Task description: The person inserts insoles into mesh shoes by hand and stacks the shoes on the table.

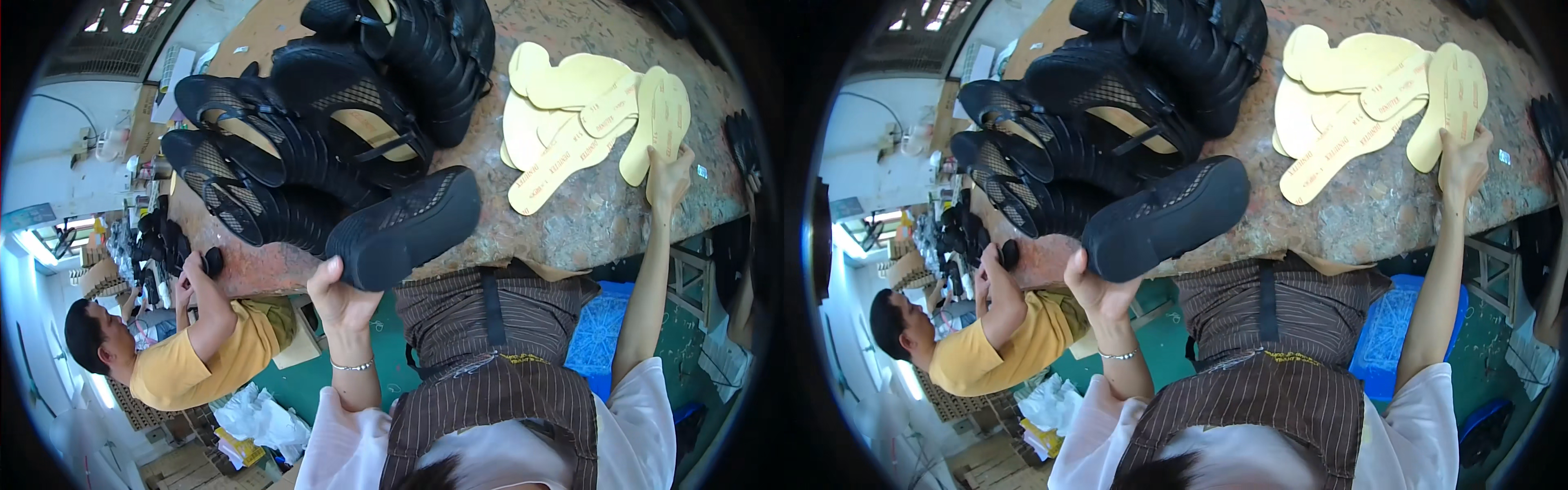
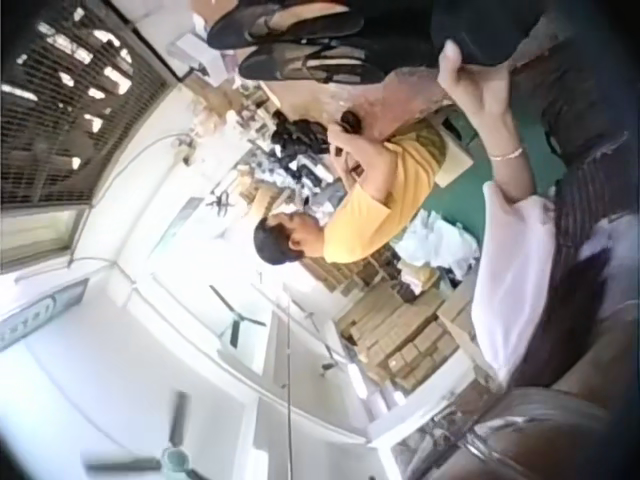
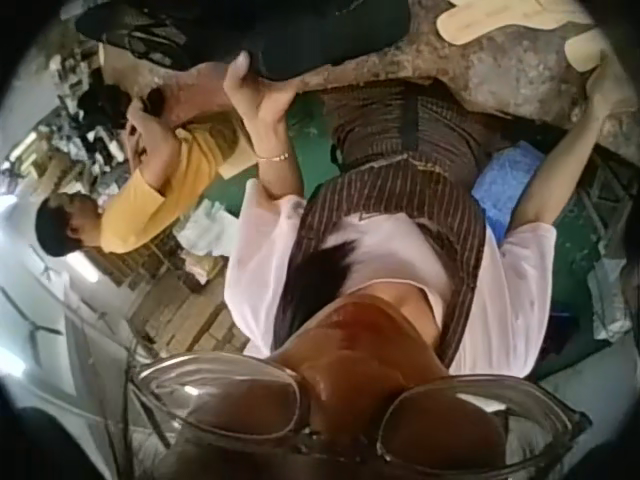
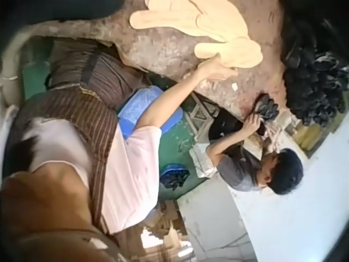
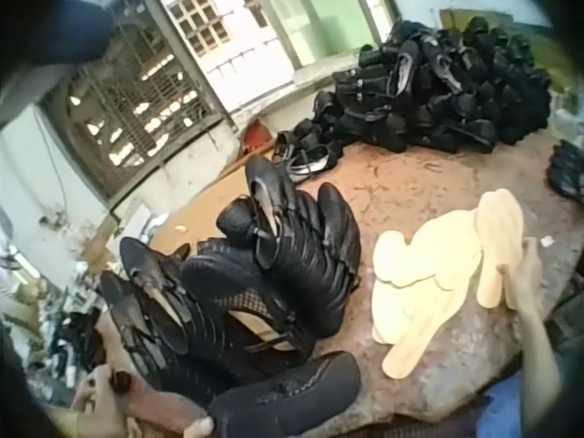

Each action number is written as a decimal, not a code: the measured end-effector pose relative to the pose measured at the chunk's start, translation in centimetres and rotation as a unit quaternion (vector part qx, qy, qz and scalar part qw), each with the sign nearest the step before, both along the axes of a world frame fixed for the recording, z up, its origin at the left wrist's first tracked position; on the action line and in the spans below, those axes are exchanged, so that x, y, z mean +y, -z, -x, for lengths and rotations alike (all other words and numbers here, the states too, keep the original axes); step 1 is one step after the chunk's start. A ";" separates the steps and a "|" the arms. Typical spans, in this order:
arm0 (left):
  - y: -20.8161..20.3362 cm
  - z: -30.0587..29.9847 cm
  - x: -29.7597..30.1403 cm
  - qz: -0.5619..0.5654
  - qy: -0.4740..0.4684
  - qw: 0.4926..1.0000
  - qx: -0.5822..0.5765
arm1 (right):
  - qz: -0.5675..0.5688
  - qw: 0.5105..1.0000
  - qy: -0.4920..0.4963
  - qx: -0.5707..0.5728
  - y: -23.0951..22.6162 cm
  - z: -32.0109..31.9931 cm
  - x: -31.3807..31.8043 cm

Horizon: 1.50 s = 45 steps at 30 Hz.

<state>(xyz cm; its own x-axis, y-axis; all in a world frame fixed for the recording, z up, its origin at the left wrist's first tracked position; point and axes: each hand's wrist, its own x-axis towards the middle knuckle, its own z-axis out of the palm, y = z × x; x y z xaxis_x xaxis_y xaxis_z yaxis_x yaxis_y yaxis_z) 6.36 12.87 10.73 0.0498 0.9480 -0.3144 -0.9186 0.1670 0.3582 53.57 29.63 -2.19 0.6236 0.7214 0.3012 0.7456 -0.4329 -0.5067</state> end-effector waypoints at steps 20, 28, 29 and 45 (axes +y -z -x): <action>2.7 -3.6 -0.3 -0.271 0.296 0.408 0.820 | -0.026 0.947 -0.283 0.152 -6.4 12.7 -7.6; 8.1 -6.8 2.9 0.053 0.145 0.516 0.843 | 0.215 0.776 -0.426 0.413 -6.0 21.9 -10.4; 8.8 -6.9 3.8 0.067 0.138 0.488 0.859 | 0.214 0.755 -0.444 0.432 -5.8 22.4 -10.7; 11.5 -8.7 5.5 0.054 -0.022 0.714 0.698 | 0.119 0.818 -0.368 0.425 -3.5 25.6 -12.1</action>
<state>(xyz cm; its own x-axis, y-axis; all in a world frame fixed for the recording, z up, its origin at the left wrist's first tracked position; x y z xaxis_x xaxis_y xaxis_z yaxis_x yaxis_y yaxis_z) 15.01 18.36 -0.77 -0.4127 0.9053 -0.1009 0.3148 0.2457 0.9168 27.98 17.54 1.33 -0.0948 0.9708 -0.2204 0.2703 -0.1880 -0.9442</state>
